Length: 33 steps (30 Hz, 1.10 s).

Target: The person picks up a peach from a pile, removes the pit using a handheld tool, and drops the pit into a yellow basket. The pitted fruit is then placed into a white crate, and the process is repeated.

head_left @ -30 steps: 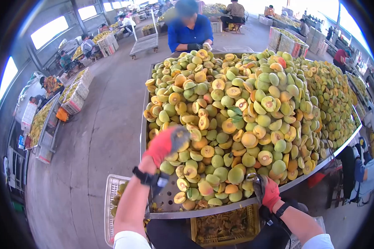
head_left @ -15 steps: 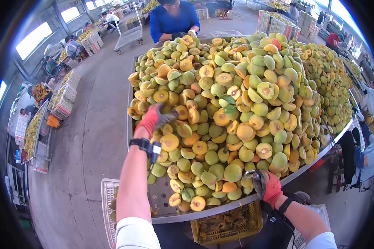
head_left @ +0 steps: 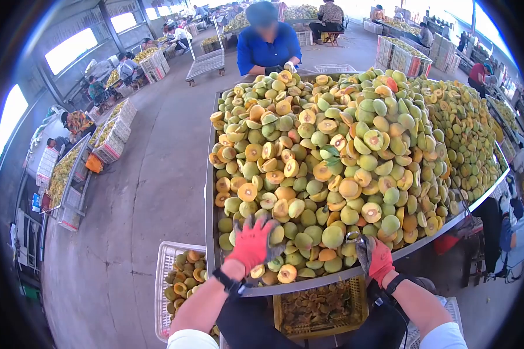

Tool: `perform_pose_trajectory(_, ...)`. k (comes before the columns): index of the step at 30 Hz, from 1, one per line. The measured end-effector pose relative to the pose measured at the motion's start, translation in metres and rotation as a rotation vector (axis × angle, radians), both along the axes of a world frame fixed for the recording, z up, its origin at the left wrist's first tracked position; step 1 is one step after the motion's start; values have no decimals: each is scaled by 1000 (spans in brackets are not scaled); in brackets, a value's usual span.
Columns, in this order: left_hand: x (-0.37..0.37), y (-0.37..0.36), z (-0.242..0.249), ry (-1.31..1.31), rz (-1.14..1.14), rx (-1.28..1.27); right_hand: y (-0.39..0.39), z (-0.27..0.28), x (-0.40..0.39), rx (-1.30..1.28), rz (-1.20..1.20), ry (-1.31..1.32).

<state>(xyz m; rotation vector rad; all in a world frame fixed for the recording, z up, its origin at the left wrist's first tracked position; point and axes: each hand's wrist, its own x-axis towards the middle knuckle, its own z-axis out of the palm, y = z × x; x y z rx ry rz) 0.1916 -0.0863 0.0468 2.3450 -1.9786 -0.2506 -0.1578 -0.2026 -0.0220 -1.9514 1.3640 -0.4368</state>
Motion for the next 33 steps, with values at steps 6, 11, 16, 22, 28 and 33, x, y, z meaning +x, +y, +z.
perform_pose_trajectory(6,-12,71,2,-13,-60,-12,-2,-12,-4,45,-25,-8)
perform_pose_trajectory(11,18,72,17,100,-187,135,0,2,-2,-290,167,153)
perform_pose_trajectory(16,90,-20,21,366,49,-282,1,5,-1,-296,177,136)
perform_pose_trajectory(22,152,-107,-12,-111,443,112,3,8,-1,-328,197,153)
perform_pose_trajectory(28,167,-112,-38,-47,527,163,-1,-4,-10,-307,220,209)
perform_pose_trajectory(33,172,-109,-45,-39,580,117,2,4,-6,-268,240,220)
